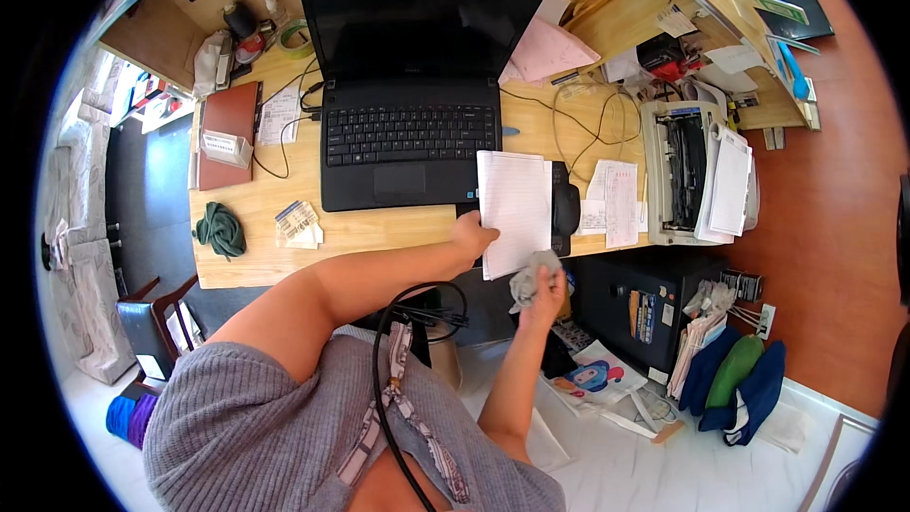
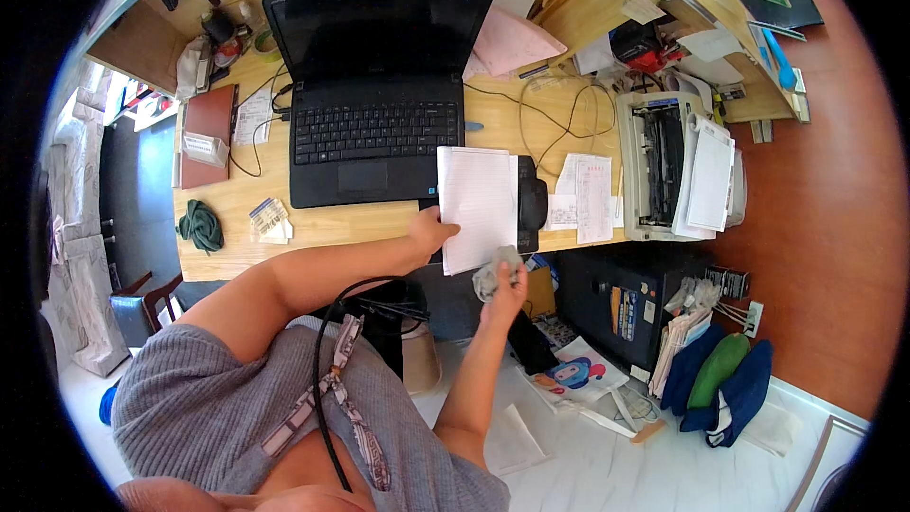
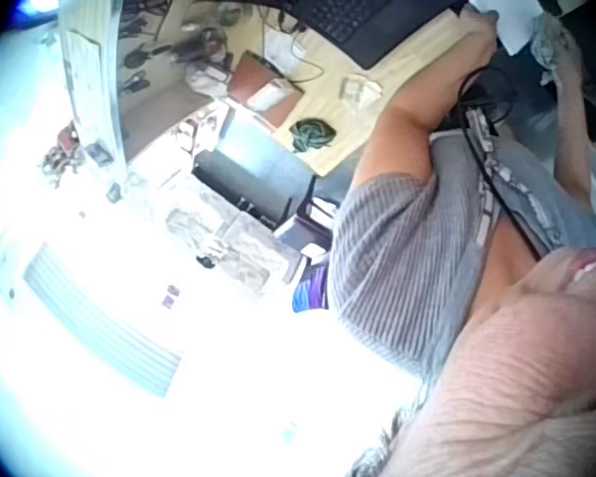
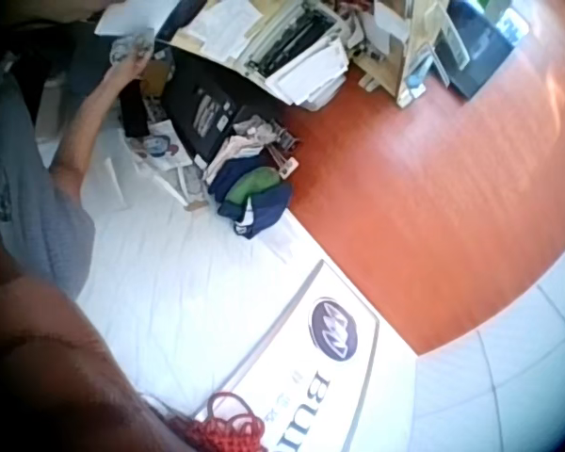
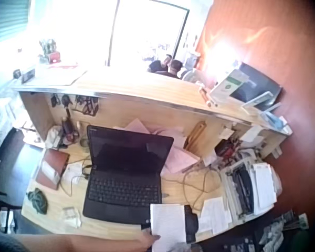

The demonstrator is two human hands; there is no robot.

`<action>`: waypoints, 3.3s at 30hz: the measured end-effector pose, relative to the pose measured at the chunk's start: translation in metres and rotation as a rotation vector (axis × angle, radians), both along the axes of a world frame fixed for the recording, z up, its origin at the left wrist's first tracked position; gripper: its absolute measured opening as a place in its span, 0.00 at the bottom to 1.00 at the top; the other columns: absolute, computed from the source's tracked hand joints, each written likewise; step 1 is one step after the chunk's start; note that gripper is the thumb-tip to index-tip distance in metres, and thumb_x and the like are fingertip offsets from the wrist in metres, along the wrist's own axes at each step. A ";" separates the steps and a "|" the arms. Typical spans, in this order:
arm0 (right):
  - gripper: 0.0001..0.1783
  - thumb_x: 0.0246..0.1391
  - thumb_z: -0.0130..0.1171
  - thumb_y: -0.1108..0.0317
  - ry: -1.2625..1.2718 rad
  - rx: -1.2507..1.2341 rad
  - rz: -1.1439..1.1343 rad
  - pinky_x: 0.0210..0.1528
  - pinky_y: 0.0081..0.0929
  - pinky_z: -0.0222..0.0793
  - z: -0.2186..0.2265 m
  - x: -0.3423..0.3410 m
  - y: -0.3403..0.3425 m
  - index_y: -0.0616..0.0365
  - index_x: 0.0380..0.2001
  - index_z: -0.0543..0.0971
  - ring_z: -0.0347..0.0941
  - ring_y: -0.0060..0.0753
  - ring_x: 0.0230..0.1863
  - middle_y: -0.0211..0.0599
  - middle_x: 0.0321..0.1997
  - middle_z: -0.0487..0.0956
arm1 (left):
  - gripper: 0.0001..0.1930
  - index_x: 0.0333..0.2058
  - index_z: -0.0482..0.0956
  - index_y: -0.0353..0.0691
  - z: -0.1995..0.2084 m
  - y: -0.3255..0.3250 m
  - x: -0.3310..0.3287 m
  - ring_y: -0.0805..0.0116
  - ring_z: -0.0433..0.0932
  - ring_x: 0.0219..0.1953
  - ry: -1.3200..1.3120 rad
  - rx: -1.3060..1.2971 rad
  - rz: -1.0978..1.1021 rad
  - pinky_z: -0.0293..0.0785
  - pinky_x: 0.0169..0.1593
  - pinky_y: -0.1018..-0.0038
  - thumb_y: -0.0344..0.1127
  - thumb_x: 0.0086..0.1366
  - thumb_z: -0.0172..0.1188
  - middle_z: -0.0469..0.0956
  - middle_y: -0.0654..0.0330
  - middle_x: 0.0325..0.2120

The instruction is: The person wipes a laptop screen, keyboard, and chassis with a cloth and then cleans a small black electronic device from a box.

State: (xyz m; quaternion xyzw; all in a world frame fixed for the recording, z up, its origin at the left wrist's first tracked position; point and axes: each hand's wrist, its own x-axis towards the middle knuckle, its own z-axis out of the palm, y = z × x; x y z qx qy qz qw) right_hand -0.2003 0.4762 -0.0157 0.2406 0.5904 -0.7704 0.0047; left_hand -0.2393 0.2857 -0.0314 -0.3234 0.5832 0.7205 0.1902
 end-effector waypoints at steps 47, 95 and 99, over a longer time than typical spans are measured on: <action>0.20 0.44 0.60 0.76 1.179 1.233 1.312 0.57 0.38 0.66 0.013 -0.174 -0.176 0.48 0.44 0.79 0.67 0.49 0.53 0.41 0.48 0.73 | 0.30 0.57 0.66 0.34 -0.008 -0.065 0.079 0.53 0.60 0.64 0.631 -0.378 -0.992 0.62 0.63 0.67 0.21 0.51 0.51 0.50 0.52 0.68; 0.23 0.51 0.59 0.73 0.557 1.489 0.663 0.55 0.40 0.66 -0.017 -0.129 -0.083 0.52 0.52 0.73 0.65 0.52 0.55 0.44 0.53 0.70 | 0.19 0.43 0.74 0.32 -0.006 -0.070 0.092 0.46 0.66 0.59 0.806 -0.402 -0.966 0.65 0.61 0.64 0.22 0.48 0.56 0.64 0.47 0.60; 0.25 0.49 0.59 0.74 0.598 1.499 0.701 0.55 0.40 0.66 -0.017 -0.127 -0.068 0.50 0.53 0.73 0.64 0.52 0.54 0.43 0.54 0.69 | 0.18 0.48 0.74 0.36 0.021 -0.119 0.099 0.52 0.76 0.49 0.473 -0.306 -0.843 0.72 0.54 0.67 0.25 0.55 0.57 0.76 0.49 0.48</action>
